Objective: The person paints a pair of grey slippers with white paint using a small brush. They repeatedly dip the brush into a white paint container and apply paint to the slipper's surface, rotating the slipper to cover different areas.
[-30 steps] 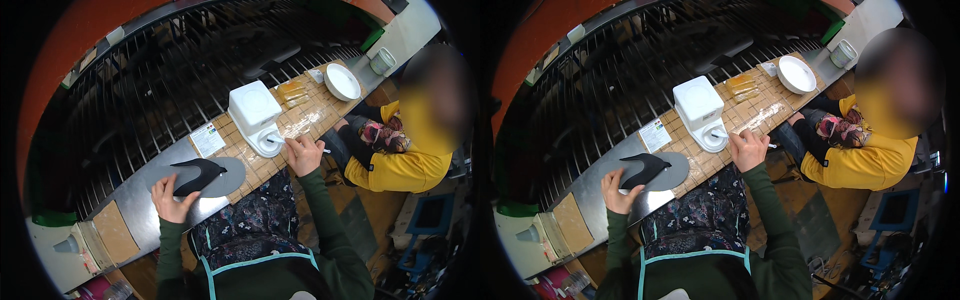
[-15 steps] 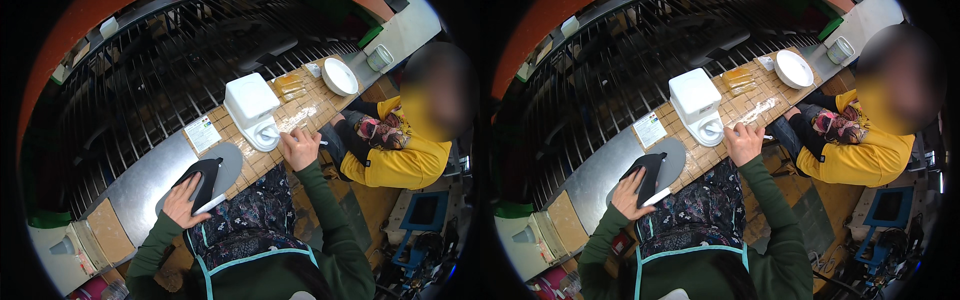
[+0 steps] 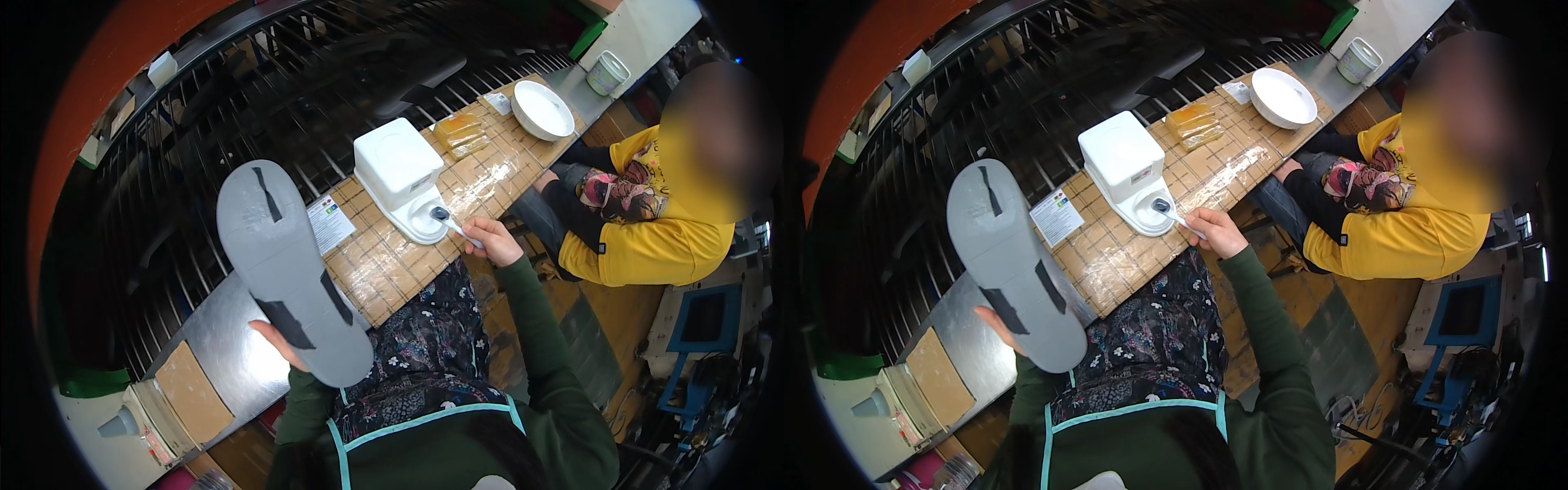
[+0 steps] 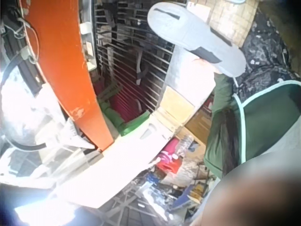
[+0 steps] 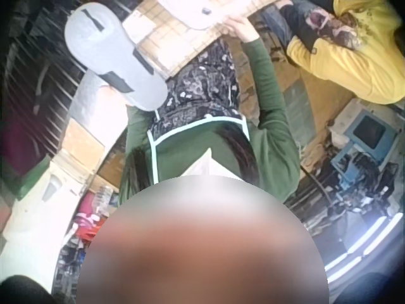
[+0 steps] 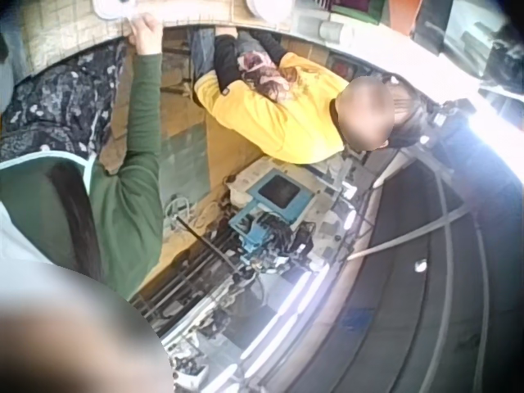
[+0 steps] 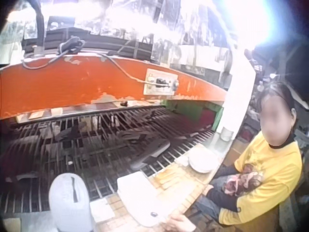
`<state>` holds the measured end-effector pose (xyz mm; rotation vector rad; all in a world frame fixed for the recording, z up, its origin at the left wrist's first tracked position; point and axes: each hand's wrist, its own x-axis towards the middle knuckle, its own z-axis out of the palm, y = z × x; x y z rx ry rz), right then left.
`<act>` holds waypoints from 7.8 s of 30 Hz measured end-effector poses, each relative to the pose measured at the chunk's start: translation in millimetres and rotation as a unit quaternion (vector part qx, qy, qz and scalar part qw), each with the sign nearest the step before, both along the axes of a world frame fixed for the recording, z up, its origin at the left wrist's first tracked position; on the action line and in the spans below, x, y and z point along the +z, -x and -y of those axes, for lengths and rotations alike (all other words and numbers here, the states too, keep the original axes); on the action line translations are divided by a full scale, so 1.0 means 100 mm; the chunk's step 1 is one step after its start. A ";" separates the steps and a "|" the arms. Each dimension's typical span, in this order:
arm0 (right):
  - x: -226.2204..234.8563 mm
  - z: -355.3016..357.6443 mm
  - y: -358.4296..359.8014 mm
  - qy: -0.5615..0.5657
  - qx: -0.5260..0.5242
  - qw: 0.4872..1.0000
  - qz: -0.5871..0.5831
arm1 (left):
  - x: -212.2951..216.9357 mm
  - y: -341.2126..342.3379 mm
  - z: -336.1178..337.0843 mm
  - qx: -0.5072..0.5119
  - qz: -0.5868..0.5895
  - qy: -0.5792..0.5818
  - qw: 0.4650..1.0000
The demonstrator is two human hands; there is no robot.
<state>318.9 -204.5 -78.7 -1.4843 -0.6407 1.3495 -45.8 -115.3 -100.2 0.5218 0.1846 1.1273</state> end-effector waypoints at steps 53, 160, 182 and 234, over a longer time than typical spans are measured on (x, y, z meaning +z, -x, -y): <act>1.21 -0.66 0.57 -0.380 -0.058 0.848 0.364 | 0.07 -0.56 -0.01 0.009 -0.326 -0.433 0.840; 1.18 -0.78 0.67 -0.399 -0.103 0.740 0.532 | 0.61 -0.56 0.03 -0.062 -0.386 -0.275 0.879; 1.15 -0.70 0.71 -0.409 -0.016 0.718 0.563 | 0.66 -0.67 0.02 0.021 -0.315 -0.270 0.909; 1.11 -0.44 1.09 -0.396 0.077 0.714 0.572 | 0.73 -0.72 -0.06 -0.114 0.047 0.126 0.984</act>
